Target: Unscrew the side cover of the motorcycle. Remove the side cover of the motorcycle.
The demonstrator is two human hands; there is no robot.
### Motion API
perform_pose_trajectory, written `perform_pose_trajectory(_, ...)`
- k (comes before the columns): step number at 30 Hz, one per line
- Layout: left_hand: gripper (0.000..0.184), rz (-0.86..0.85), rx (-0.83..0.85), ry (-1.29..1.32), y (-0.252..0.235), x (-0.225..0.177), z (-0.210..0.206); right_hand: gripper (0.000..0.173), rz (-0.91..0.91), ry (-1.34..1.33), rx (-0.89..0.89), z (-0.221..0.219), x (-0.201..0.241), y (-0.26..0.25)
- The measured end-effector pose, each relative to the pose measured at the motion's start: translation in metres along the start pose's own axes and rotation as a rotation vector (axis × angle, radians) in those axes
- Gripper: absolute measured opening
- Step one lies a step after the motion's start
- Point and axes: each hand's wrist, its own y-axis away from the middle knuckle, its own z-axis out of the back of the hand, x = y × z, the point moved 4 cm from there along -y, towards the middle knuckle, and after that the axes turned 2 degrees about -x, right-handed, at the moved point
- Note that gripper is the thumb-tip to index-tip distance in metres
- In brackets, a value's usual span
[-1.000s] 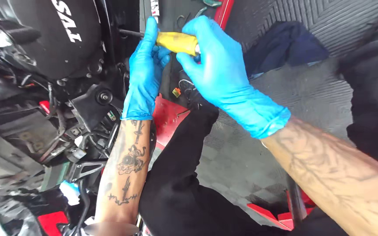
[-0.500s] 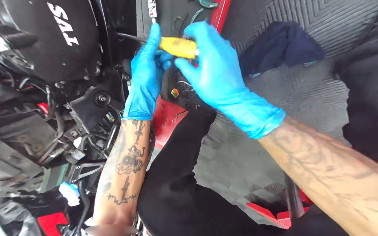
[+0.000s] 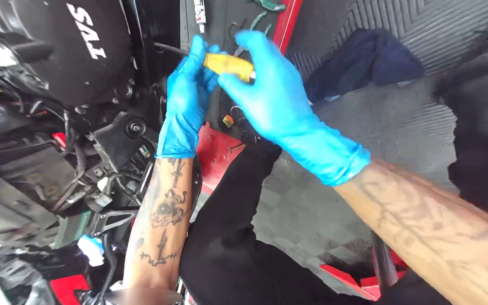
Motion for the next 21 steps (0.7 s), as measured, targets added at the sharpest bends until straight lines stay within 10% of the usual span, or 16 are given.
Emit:
perform_pose_trajectory(5,0.041,0.048,0.098,0.094,0.009,-0.004,0.001,0.037,-0.171,-0.215,-0.041,-0.004,-0.002,-0.006)
perform_pose_trajectory(9,0.042,0.028,-0.07,-0.06,0.001,-0.005,0.004,0.036,0.315,0.275,-0.161,-0.001,0.011,0.002)
perform_pose_trajectory(12,0.046,0.065,0.082,0.099,0.005,-0.004,-0.001,0.034,-0.22,-0.255,0.042,0.0,-0.002,-0.01)
perform_pose_trajectory(16,0.041,0.039,-0.11,-0.048,-0.002,0.0,0.007,0.034,0.19,0.123,-0.065,0.002,0.007,0.003)
perform_pose_trajectory(21,0.037,0.049,0.017,0.041,0.002,-0.001,0.005,0.033,-0.304,-0.425,0.115,0.002,-0.003,-0.01)
